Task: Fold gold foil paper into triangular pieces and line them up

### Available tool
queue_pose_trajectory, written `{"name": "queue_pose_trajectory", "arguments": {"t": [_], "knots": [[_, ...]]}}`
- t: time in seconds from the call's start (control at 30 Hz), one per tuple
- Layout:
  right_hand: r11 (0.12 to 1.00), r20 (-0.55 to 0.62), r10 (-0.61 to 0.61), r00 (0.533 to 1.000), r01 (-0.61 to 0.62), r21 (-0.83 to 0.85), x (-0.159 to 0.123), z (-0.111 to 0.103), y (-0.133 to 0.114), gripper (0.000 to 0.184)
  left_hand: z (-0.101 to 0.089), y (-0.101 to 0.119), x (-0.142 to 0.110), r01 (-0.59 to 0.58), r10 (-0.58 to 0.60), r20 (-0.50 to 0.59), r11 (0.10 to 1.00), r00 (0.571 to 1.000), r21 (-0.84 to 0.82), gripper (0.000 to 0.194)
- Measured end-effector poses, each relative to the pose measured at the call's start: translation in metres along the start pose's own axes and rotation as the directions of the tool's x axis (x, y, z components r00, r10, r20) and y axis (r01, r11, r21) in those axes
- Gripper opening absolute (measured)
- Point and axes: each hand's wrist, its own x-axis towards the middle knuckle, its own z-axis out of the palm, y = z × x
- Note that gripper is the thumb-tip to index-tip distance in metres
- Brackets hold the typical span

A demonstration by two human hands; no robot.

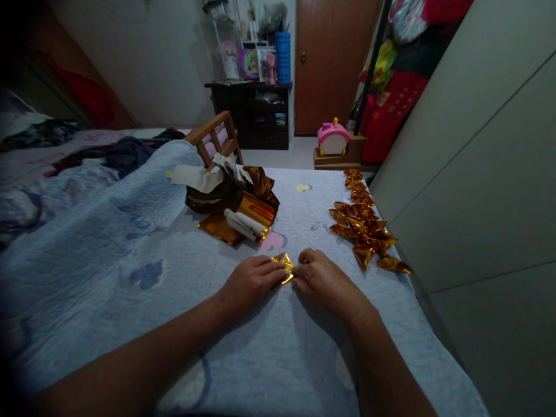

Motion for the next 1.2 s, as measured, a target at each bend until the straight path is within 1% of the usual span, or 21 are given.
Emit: {"name": "queue_pose_trajectory", "arguments": {"t": [0.17,0.37,0.43,0.53,0.6,0.67,0.73,0.87,1.0,1.1,1.2], "knots": [[0.999,0.017,-0.034,0.999,0.034,-0.005,-0.002,-0.002,0.005,0.027,-0.001,0.0,0.0,0.003,-0.003,0.004,1.0,1.0,0.02,0.018],[0.998,0.036,-0.051,0.998,0.05,0.038,-0.001,-0.008,0.011,0.022,-0.001,0.0,0.0,-0.001,0.001,-0.024,1.0,1.0,0.017,0.019],[0.997,0.025,-0.05,0.998,0.049,0.058,0.0,-0.008,0.012,0.022,-0.003,0.002,0.0,0.0,0.0,-0.04,1.0,0.999,0.004,0.019],[0.998,-0.039,-0.029,0.999,0.031,0.063,0.002,-0.004,0.011,0.015,-0.007,0.005,0.0,0.019,-0.02,-0.03,1.0,0.999,-0.022,0.02],[0.999,-0.077,-0.024,0.997,0.027,0.032,0.004,0.0,0.008,0.016,-0.01,0.006,0.0,0.038,-0.038,0.001,0.998,0.999,-0.05,0.024],[1.0,-0.084,-0.03,0.996,0.029,-0.003,0.005,0.004,0.005,0.016,-0.012,0.006,0.0,0.059,-0.057,0.027,0.995,0.998,-0.086,0.031],[0.999,-0.081,-0.032,0.996,0.03,-0.022,0.007,0.007,0.002,0.016,-0.013,0.006,0.0,0.078,-0.073,0.047,0.99,0.996,-0.119,0.033],[0.998,-0.101,-0.062,0.993,0.065,0.02,0.01,0.013,0.003,0.015,-0.013,0.005,-0.001,0.094,-0.084,0.073,0.983,0.994,-0.157,0.03],[0.995,-0.129,-0.076,0.989,0.083,0.047,0.012,0.019,0.005,0.018,-0.012,0.005,-0.001,0.127,-0.123,0.034,0.974,0.992,-0.186,0.033],[0.996,-0.148,-0.075,0.986,0.083,0.044,0.012,0.021,0.003,0.02,-0.014,0.007,-0.002,0.184,-0.182,0.026,0.966,0.983,-0.18,0.027],[0.995,-0.151,-0.095,0.984,0.1,0.023,0.012,0.022,-0.001,0.021,-0.015,0.007,-0.002,0.19,-0.187,0.035,0.97,0.982,-0.155,0.021]]}}
